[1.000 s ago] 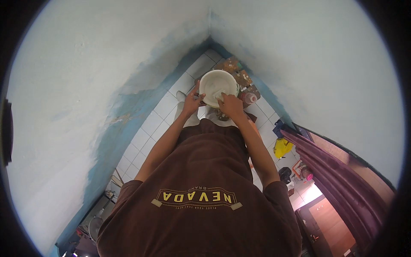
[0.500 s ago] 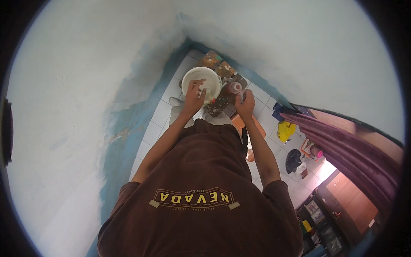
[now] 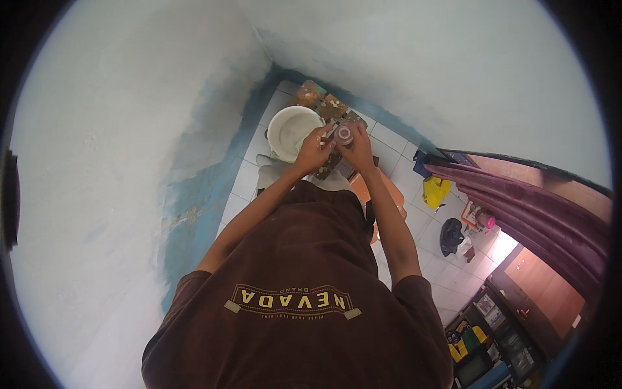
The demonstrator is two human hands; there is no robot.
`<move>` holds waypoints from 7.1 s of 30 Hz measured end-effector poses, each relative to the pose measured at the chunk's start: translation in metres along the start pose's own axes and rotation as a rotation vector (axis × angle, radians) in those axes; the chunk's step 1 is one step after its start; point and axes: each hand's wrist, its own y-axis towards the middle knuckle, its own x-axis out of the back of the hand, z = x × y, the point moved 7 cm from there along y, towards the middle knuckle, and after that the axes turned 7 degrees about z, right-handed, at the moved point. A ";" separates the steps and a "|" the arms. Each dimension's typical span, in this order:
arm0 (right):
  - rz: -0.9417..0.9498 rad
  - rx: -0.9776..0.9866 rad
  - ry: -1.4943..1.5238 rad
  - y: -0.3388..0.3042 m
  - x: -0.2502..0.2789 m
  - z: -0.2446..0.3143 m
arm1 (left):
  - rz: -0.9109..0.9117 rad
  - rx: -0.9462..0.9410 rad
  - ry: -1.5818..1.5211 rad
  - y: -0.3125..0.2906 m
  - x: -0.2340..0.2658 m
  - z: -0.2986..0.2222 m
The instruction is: The person scrapes white powder from an orange chair and a plastic bag into a small bucket, then adds liquid from a bottle and mixes the contents by hand to create a paste.
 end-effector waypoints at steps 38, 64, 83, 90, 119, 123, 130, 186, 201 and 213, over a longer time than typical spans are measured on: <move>0.541 -0.127 -0.391 0.034 -0.058 0.077 | 0.160 0.317 -0.807 -0.082 -0.031 0.047; 0.617 -0.144 -0.491 0.042 -0.066 0.077 | 0.219 0.342 -0.916 -0.086 -0.034 0.050; 0.621 -0.180 -0.528 0.045 -0.062 0.084 | 0.220 0.380 -0.854 -0.085 -0.027 0.042; 0.620 -0.152 -0.544 0.046 -0.064 0.084 | 0.130 0.327 -0.895 -0.085 -0.023 0.037; 0.248 0.042 0.009 0.020 -0.048 0.120 | 0.141 0.267 -0.312 -0.104 0.048 -0.006; 0.180 0.108 0.093 0.019 -0.045 0.143 | 0.046 0.148 -0.298 -0.107 0.064 -0.013; 0.085 0.194 0.002 -0.002 -0.050 0.162 | 0.119 0.180 -0.132 -0.128 0.082 -0.013; 0.253 -0.156 0.158 -0.592 0.018 -0.031 | 0.191 0.668 -0.924 -0.478 -0.396 0.049; 0.195 -0.295 0.225 -0.573 -0.058 -0.219 | 0.049 0.840 -0.919 -0.403 -0.474 0.224; 0.095 -0.357 0.115 -0.538 -0.060 -0.319 | 0.119 0.737 -0.894 -0.330 -0.495 0.255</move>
